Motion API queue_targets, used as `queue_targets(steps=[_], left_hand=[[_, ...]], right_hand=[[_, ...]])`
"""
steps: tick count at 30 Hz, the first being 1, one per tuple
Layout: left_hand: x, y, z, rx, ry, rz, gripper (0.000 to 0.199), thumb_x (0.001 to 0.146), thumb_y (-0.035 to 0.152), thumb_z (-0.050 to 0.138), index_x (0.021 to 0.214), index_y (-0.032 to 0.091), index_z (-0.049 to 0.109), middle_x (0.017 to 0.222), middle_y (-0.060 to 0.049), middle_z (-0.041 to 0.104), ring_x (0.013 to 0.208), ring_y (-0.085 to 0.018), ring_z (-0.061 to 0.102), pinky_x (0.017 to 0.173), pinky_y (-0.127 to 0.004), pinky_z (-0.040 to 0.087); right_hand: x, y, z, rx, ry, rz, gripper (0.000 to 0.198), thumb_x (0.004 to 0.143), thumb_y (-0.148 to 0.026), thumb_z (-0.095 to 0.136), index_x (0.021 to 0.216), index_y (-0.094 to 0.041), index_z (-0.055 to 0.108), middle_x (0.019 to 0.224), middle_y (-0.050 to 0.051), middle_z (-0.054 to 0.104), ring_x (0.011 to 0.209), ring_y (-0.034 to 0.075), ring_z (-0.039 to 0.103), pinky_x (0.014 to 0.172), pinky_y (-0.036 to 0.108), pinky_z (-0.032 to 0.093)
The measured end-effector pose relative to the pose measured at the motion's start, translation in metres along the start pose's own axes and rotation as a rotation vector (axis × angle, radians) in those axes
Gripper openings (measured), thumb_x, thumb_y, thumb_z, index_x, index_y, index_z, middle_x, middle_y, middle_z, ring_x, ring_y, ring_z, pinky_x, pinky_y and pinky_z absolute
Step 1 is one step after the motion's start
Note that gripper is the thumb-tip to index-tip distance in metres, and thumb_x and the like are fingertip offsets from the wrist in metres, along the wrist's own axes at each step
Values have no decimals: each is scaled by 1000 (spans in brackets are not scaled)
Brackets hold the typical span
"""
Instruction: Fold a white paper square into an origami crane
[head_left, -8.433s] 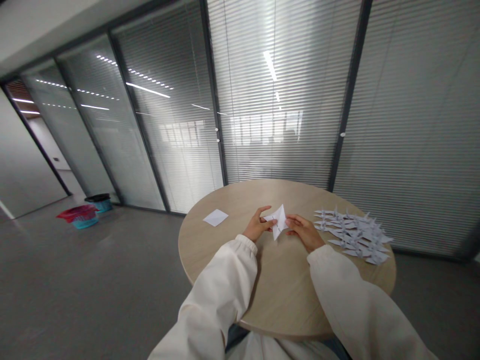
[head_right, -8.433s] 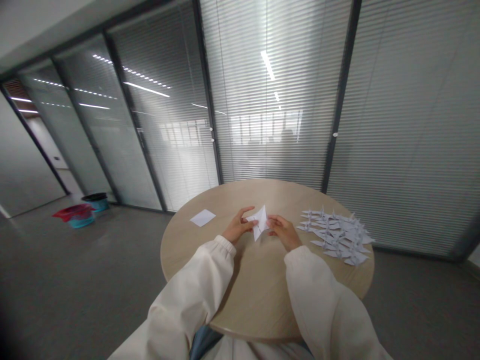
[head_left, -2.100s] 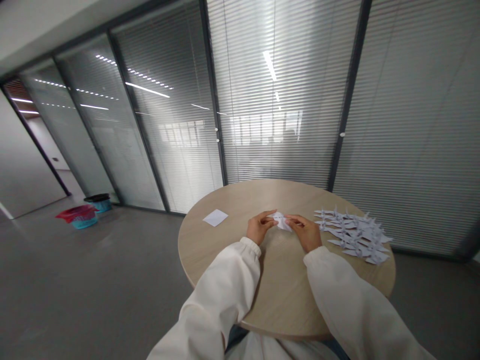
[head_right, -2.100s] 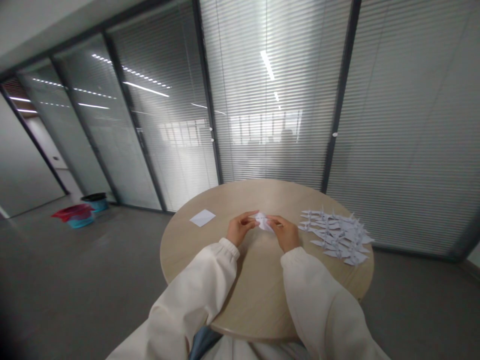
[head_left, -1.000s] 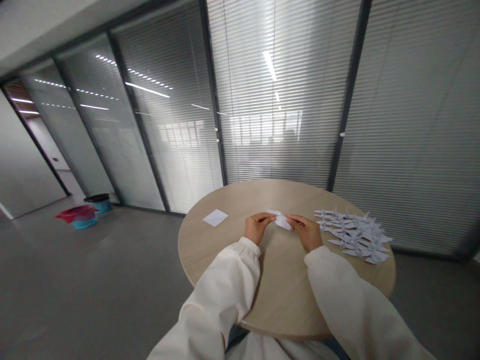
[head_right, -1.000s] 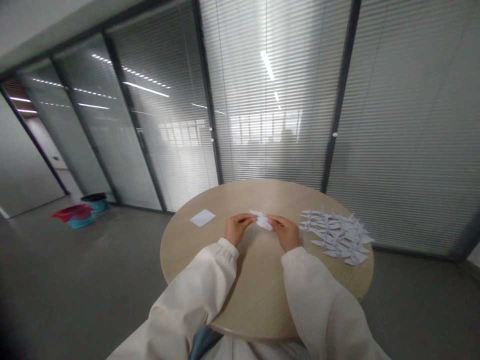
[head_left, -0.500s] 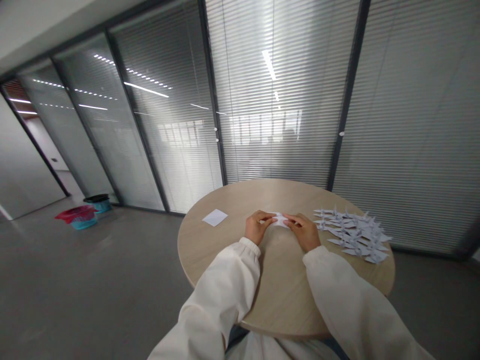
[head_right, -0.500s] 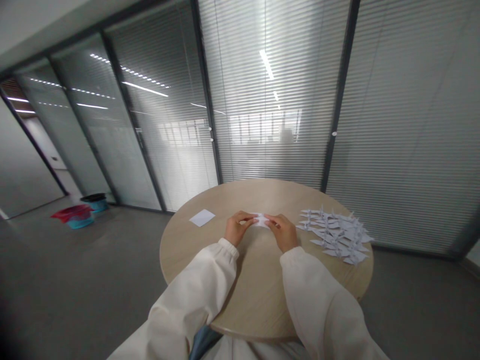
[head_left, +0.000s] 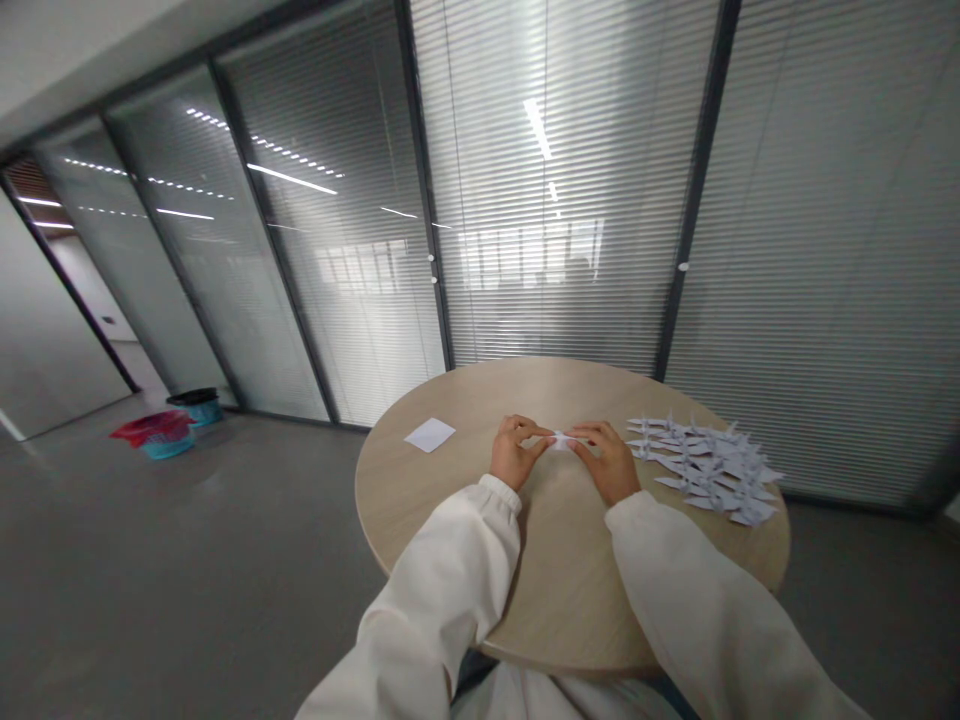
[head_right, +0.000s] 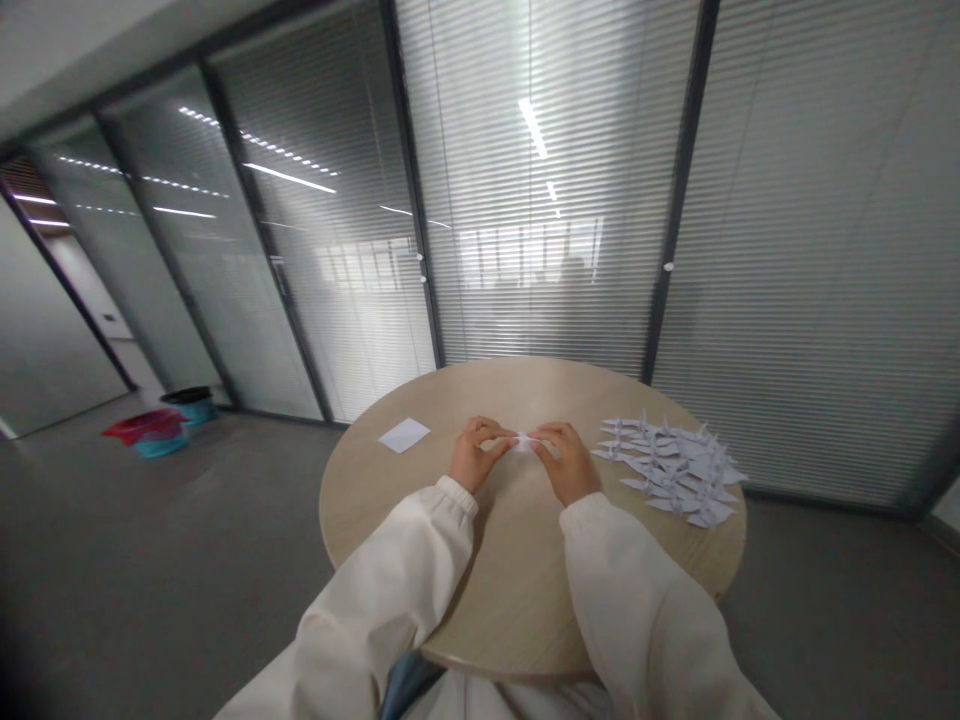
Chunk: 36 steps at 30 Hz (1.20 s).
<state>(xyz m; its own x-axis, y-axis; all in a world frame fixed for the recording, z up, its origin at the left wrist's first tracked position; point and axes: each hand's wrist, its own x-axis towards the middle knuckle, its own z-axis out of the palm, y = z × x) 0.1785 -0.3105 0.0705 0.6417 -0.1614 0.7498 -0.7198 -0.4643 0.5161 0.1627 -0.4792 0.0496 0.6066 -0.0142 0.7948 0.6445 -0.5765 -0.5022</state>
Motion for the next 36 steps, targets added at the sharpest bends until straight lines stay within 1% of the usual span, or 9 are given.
queue_targets(steps=[2,6,11,17,21,24,29,31,36], left_hand=[[0,0,1,-22,-3,15,20,69,36,61,81,21,68,86,-6,59,87,-16,52,82,-30,39],[-2,0,3,-108,-88,-2,24,70,36,60,87,21,66,94,-5,62,91,-15,54,85,-30,39],[-2,1,2,-121,-124,-87,23,71,38,57,82,21,68,85,-5,66,82,-16,59,79,-28,43],[-1,2,1,-101,-140,-73,20,71,37,57,79,22,68,81,-4,67,78,-16,60,75,-27,44],[-2,2,2,-89,-141,-82,20,71,37,57,76,21,68,80,-3,67,78,-16,60,77,-27,43],[-2,-1,4,-149,-152,-141,23,71,38,56,76,19,68,79,-4,67,76,-15,60,75,-26,43],[-2,-10,9,-306,-173,-279,29,70,40,55,77,14,66,74,-5,66,68,-14,58,64,-23,44],[-2,-11,10,-329,-169,-302,30,69,40,56,76,13,66,74,-5,65,67,-13,57,63,-23,44],[-3,-12,11,-333,-199,-317,32,67,43,57,73,13,67,70,-4,65,65,-13,56,60,-22,43]], right_hand=[[0,-1,0,33,-32,-8,21,80,-35,49,86,-21,63,85,4,60,83,17,55,77,32,44],[-1,-3,0,76,-66,18,23,80,-36,47,87,-20,62,85,5,62,80,17,56,73,30,45],[-1,-7,0,107,-85,45,25,79,-38,47,86,-21,62,85,5,62,79,17,57,70,30,47],[-2,-7,1,108,-87,39,24,78,-40,48,84,-22,63,83,5,62,79,18,56,69,30,47],[-2,-6,2,103,-89,45,26,79,-40,46,82,-21,64,81,5,62,76,17,57,68,30,47],[-1,-5,2,105,-97,68,26,79,-41,46,81,-21,63,80,5,62,75,17,57,67,29,47],[-2,-3,1,134,-132,189,27,77,-42,47,80,-19,62,82,5,62,72,16,57,66,29,46],[-2,-2,2,145,-148,213,28,77,-42,46,80,-20,62,83,4,63,72,16,57,66,29,46],[-4,0,3,148,-180,206,27,76,-42,47,81,-20,62,82,4,64,72,16,58,66,29,46]])
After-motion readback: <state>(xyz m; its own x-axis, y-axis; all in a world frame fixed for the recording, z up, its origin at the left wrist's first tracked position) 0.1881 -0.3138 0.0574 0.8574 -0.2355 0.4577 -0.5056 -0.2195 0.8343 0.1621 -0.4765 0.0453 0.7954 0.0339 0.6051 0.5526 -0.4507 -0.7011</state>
